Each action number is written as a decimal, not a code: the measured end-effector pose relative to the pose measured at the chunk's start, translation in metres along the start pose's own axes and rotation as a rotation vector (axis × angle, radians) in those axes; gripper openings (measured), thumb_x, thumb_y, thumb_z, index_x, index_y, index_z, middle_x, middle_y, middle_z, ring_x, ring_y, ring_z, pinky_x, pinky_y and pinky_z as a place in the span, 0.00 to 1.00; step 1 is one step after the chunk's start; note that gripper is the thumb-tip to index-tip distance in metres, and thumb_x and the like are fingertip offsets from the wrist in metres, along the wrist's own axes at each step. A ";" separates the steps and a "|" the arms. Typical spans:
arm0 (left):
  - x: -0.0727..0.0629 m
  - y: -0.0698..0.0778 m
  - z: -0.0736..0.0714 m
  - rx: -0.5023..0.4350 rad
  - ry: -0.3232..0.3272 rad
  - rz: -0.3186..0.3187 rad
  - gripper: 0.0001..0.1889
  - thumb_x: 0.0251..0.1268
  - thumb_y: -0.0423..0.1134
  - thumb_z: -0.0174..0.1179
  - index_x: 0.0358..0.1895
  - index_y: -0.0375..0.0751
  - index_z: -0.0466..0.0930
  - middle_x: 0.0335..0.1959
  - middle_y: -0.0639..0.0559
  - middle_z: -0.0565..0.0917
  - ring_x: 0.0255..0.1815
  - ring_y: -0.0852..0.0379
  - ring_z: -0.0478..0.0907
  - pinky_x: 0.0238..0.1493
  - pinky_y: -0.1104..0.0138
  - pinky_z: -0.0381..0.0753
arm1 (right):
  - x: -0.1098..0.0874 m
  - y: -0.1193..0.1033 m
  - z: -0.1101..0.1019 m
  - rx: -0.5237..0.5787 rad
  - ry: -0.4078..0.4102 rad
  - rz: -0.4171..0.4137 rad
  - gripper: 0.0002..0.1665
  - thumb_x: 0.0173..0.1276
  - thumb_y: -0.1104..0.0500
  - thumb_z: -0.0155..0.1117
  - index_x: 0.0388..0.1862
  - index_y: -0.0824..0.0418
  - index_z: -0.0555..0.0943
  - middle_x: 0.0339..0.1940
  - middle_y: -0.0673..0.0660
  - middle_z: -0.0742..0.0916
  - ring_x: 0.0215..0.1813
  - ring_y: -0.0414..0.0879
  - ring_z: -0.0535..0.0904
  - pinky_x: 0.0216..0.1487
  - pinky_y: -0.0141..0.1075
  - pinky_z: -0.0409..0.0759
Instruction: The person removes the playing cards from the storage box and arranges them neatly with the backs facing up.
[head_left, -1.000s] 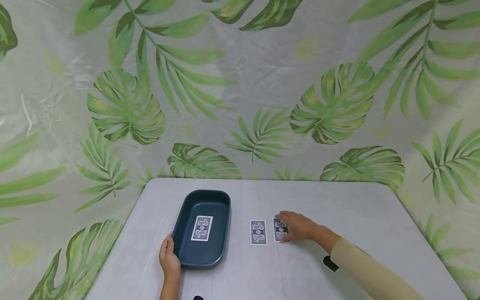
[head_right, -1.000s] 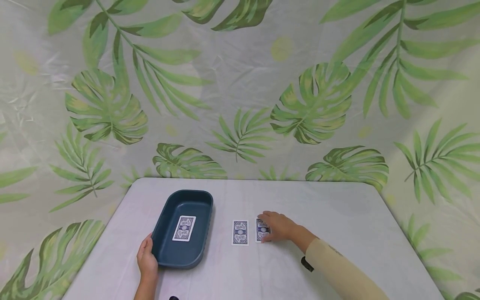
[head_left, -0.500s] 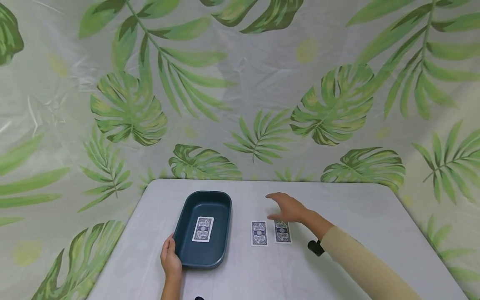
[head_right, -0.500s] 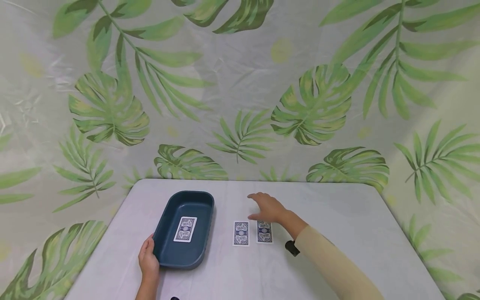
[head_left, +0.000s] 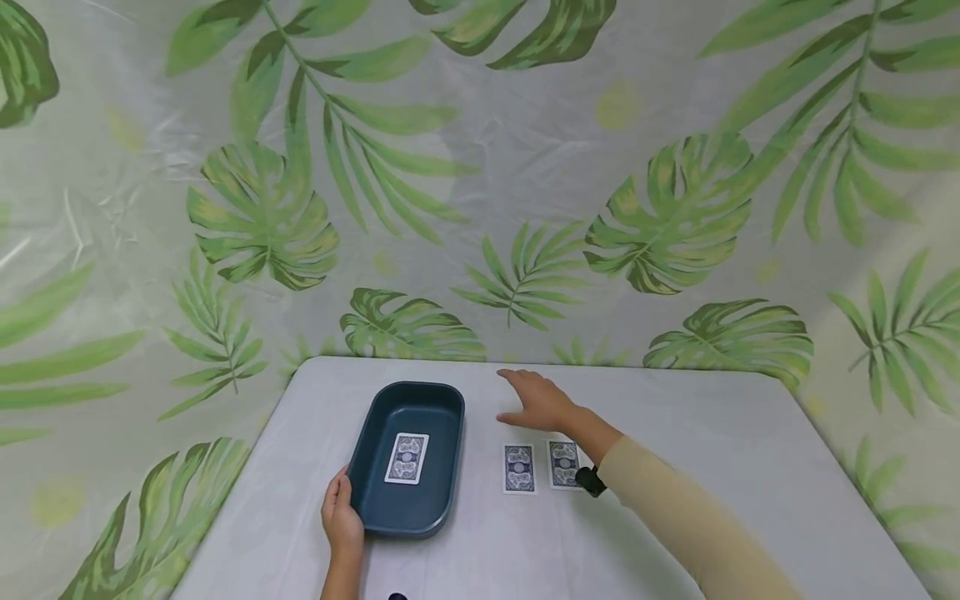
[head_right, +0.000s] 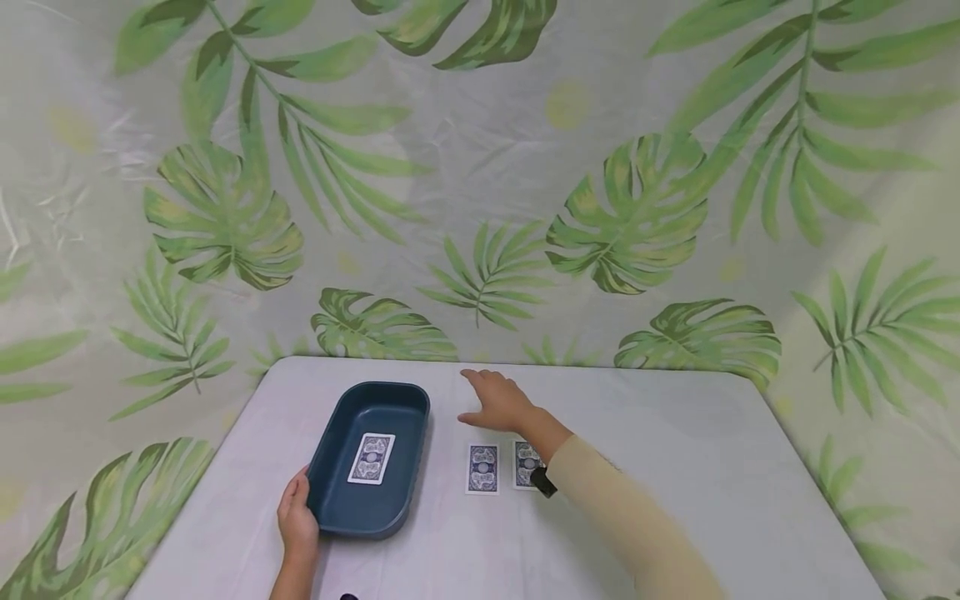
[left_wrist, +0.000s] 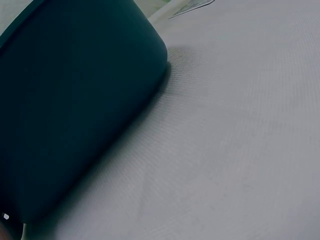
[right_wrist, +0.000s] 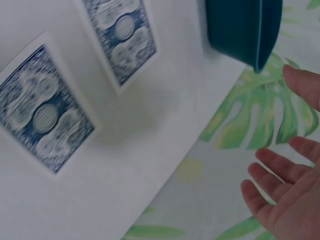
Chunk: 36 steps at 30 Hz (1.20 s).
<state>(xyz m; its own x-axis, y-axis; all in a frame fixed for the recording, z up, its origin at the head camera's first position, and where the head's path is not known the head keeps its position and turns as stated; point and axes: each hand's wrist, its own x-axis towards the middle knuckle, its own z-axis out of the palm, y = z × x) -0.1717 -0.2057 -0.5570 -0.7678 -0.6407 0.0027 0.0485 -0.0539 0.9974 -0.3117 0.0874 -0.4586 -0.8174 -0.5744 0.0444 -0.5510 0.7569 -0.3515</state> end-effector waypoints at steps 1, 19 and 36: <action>0.000 0.000 0.000 0.001 -0.002 0.001 0.23 0.74 0.39 0.37 0.59 0.21 0.65 0.60 0.28 0.66 0.62 0.40 0.59 0.60 0.66 0.56 | 0.003 -0.004 0.002 0.000 0.002 -0.003 0.45 0.58 0.42 0.64 0.69 0.59 0.60 0.63 0.61 0.72 0.63 0.56 0.65 0.59 0.52 0.63; 0.000 -0.003 -0.001 -0.011 0.008 0.009 0.21 0.74 0.37 0.39 0.57 0.20 0.65 0.59 0.28 0.67 0.58 0.50 0.64 0.50 0.78 0.60 | 0.046 -0.089 0.049 -0.046 -0.098 -0.145 0.42 0.59 0.42 0.64 0.68 0.56 0.63 0.61 0.57 0.72 0.61 0.50 0.67 0.59 0.45 0.66; 0.003 -0.002 -0.002 0.006 0.008 -0.003 0.20 0.73 0.36 0.39 0.57 0.20 0.66 0.58 0.28 0.68 0.57 0.50 0.65 0.50 0.75 0.60 | 0.064 -0.108 0.099 -0.126 -0.206 -0.136 0.41 0.58 0.38 0.62 0.66 0.54 0.65 0.61 0.56 0.73 0.61 0.49 0.67 0.59 0.42 0.65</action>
<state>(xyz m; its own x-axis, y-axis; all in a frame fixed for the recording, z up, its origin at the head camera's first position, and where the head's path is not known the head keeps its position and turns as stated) -0.1724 -0.2092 -0.5592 -0.7625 -0.6469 -0.0004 0.0427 -0.0510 0.9978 -0.2877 -0.0617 -0.5108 -0.6900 -0.7150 -0.1121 -0.6805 0.6937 -0.2359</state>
